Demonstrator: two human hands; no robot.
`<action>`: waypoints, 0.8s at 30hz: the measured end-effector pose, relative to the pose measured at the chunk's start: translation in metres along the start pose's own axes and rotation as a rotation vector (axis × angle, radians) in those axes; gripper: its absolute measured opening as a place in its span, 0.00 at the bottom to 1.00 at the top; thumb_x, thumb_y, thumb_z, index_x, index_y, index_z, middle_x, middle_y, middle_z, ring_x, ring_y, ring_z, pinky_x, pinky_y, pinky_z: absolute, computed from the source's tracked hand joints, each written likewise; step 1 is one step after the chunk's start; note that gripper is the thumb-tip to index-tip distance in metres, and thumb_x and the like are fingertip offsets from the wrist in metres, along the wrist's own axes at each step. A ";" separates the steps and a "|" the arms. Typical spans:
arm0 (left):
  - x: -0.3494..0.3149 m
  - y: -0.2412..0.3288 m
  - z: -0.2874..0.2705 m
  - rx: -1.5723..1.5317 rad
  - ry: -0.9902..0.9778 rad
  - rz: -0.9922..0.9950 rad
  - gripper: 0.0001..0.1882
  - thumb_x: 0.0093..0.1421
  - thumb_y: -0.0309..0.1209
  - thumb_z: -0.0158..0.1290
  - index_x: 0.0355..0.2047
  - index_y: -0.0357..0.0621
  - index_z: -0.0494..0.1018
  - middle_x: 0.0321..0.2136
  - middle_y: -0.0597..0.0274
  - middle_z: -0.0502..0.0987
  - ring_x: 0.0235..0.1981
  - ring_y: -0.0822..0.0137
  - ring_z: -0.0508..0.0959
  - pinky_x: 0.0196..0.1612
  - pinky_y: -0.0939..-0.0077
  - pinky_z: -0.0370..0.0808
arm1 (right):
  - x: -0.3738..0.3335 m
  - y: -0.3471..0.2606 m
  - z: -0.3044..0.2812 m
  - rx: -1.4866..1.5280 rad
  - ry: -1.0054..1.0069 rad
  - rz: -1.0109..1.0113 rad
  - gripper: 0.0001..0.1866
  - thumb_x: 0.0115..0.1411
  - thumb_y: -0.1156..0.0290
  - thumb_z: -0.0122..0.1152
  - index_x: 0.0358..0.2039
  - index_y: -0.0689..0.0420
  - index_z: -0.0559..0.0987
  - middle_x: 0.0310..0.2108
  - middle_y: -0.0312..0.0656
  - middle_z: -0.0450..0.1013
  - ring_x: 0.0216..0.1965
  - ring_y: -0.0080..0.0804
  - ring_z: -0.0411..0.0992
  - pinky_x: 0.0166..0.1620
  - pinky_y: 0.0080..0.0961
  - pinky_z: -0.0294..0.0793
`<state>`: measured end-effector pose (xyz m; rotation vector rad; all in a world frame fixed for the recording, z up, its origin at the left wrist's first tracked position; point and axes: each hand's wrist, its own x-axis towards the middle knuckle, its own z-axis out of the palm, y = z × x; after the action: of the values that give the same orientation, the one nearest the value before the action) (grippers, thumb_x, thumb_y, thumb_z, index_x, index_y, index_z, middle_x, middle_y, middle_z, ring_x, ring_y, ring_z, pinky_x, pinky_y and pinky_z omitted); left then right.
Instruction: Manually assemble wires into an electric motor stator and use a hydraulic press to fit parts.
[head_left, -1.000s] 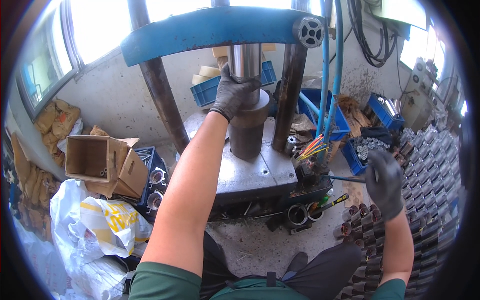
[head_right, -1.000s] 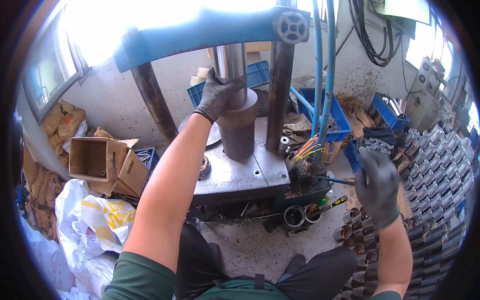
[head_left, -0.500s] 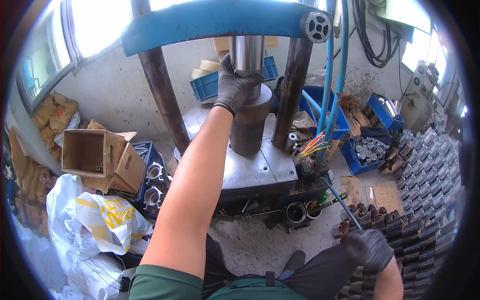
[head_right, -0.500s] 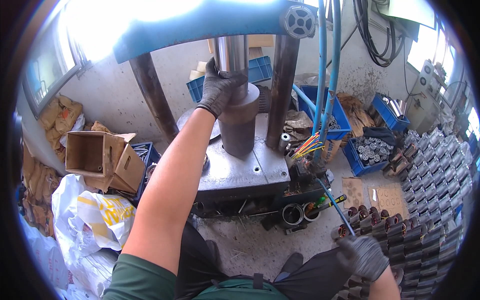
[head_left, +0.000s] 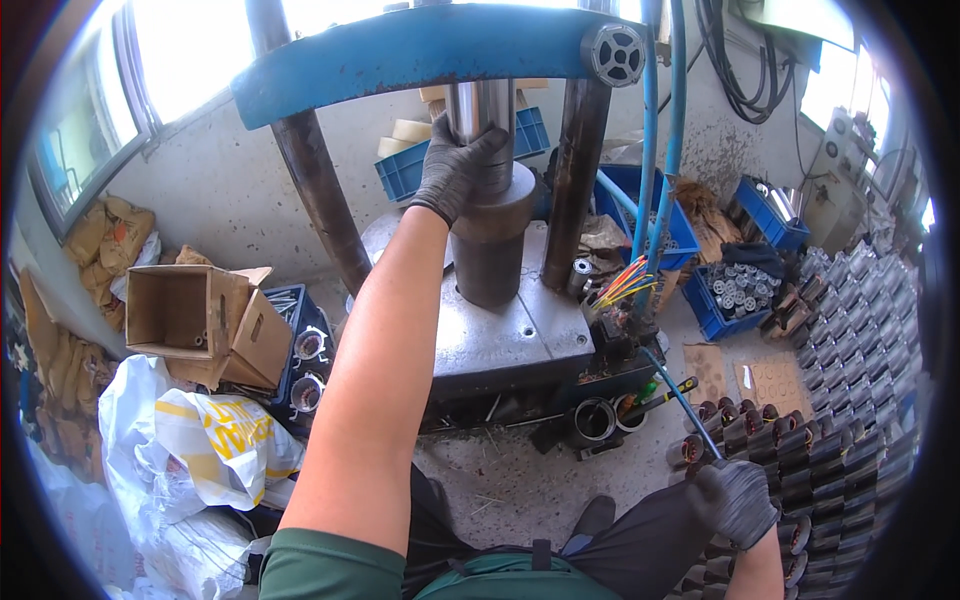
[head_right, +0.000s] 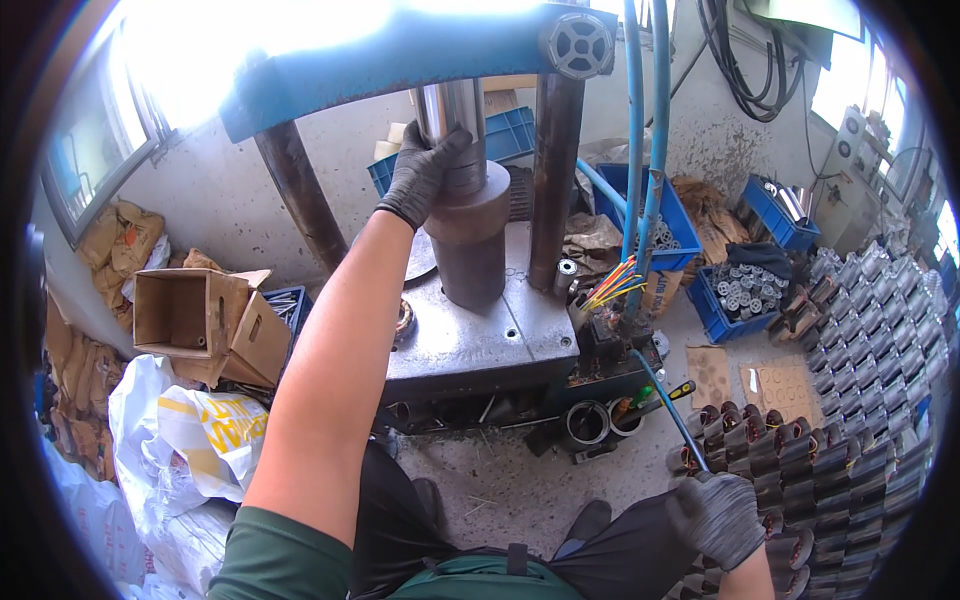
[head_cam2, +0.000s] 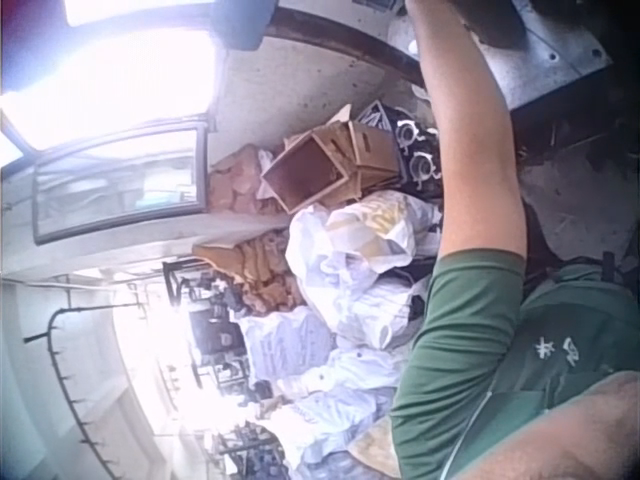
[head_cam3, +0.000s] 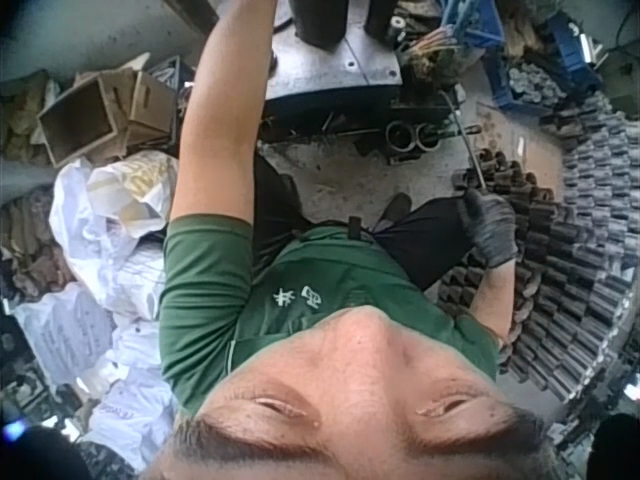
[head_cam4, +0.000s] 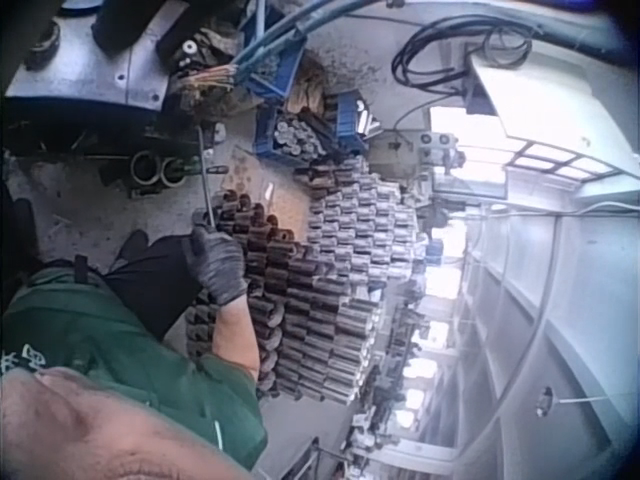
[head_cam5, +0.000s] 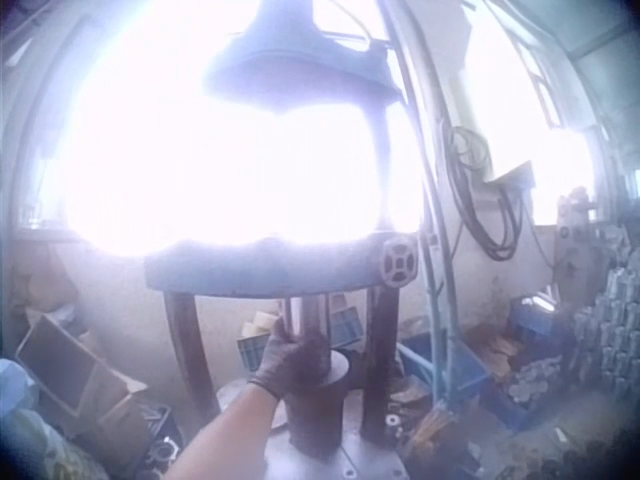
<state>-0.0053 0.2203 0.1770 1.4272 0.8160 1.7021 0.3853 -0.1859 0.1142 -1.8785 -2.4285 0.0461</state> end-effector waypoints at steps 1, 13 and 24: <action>-0.002 0.002 0.000 0.005 0.001 0.000 0.52 0.43 0.43 0.79 0.63 0.38 0.62 0.52 0.53 0.77 0.51 0.62 0.78 0.58 0.69 0.75 | 0.000 0.001 0.002 0.001 0.023 0.002 0.06 0.54 0.65 0.66 0.25 0.53 0.81 0.20 0.47 0.74 0.25 0.51 0.77 0.31 0.46 0.76; 0.000 0.000 -0.005 0.144 0.036 -0.041 0.44 0.51 0.54 0.72 0.57 0.38 0.68 0.45 0.50 0.80 0.46 0.61 0.81 0.51 0.66 0.77 | -0.001 0.009 0.009 -0.022 0.058 -0.024 0.09 0.53 0.67 0.66 0.22 0.55 0.77 0.22 0.49 0.74 0.25 0.53 0.76 0.31 0.47 0.75; -0.003 0.002 -0.014 0.240 0.077 -0.098 0.40 0.49 0.54 0.73 0.48 0.37 0.68 0.40 0.52 0.79 0.41 0.62 0.80 0.47 0.66 0.78 | 0.033 0.021 -0.013 0.111 0.101 -0.113 0.11 0.51 0.66 0.67 0.34 0.55 0.85 0.27 0.49 0.78 0.29 0.53 0.78 0.34 0.46 0.78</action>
<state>-0.0192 0.2165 0.1748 1.4583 1.1462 1.6354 0.3987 -0.1492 0.1267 -1.6540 -2.4068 0.0757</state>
